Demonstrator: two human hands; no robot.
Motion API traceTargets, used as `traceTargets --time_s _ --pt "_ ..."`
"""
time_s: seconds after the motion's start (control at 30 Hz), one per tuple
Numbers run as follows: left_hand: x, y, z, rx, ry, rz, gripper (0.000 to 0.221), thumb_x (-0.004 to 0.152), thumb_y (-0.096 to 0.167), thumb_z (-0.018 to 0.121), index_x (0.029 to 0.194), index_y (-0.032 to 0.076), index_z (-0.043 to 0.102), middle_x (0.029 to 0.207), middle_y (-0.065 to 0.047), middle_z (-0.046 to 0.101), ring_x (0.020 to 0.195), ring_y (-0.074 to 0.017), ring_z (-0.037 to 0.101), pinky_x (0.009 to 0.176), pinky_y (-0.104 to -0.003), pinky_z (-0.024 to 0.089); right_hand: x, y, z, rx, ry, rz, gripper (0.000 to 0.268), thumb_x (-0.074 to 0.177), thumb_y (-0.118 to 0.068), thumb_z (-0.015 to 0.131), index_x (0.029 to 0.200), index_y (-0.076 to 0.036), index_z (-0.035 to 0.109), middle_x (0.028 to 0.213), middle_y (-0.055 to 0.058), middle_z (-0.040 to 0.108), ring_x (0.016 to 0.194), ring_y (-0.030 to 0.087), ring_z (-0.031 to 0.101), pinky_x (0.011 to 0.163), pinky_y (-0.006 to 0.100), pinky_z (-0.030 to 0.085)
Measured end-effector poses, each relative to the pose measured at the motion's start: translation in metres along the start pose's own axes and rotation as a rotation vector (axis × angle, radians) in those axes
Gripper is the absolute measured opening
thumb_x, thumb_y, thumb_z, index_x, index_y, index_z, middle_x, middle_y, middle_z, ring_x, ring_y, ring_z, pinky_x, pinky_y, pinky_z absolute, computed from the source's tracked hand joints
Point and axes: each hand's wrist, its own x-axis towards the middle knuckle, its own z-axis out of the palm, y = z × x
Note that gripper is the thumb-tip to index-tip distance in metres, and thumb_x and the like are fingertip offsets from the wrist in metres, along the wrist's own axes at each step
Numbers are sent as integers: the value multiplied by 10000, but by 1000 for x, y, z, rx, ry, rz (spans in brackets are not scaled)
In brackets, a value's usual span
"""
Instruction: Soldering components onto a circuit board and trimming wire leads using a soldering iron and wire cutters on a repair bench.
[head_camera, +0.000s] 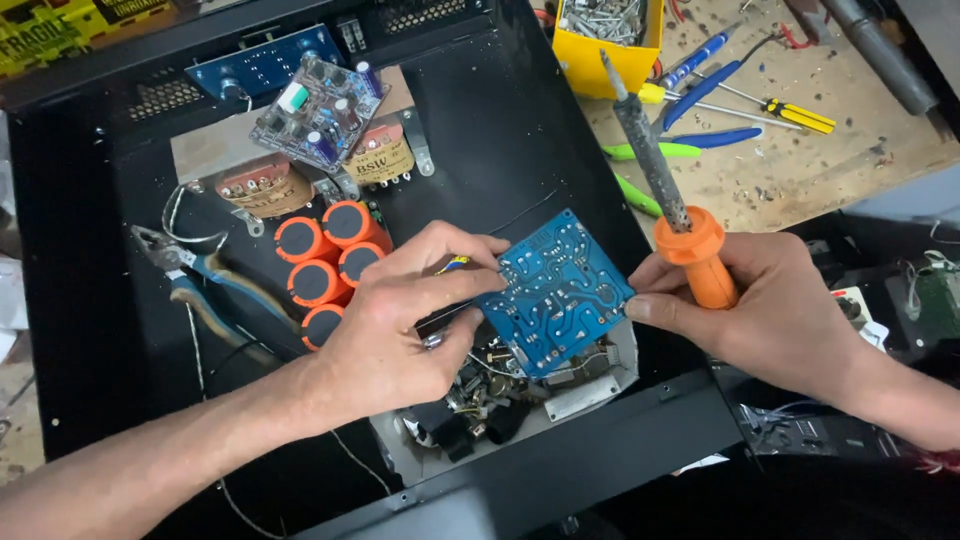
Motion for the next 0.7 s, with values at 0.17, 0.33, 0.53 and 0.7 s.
traceTargets --time_s 0.17,0.33,0.53,0.7 --pt "0 -2 1 21 -28 -15 302 821 -171 604 1085 -54 690 1164 -176 633 1138 -332 701 933 -387 618 -1 0 -1 -47 -23 10 147 741 -164 876 856 -79 843 749 31 845 645 129 770 682 244 619" --pt "0 -2 0 35 -11 9 242 814 -139 653 1043 -68 687 1127 -192 664 1057 -324 728 874 -367 618 -5 -8 1 -112 -41 86 129 719 -171 896 807 -83 860 739 28 862 639 127 780 696 249 622" --pt "0 -3 0 -3 -11 12 210 838 -153 672 1032 -77 694 1125 -180 661 1134 -361 742 969 -407 642 -7 -27 2 -65 -97 463 140 780 -92 901 879 3 872 497 189 740 301 285 575 437 344 558" --pt "1 -1 -1 -10 -30 2 223 845 -151 693 1059 -87 694 1163 -191 655 1175 -363 721 1015 -434 643 -4 -21 -2 -185 -92 382 157 787 -191 880 847 -46 881 372 178 719 261 259 630 540 305 576"
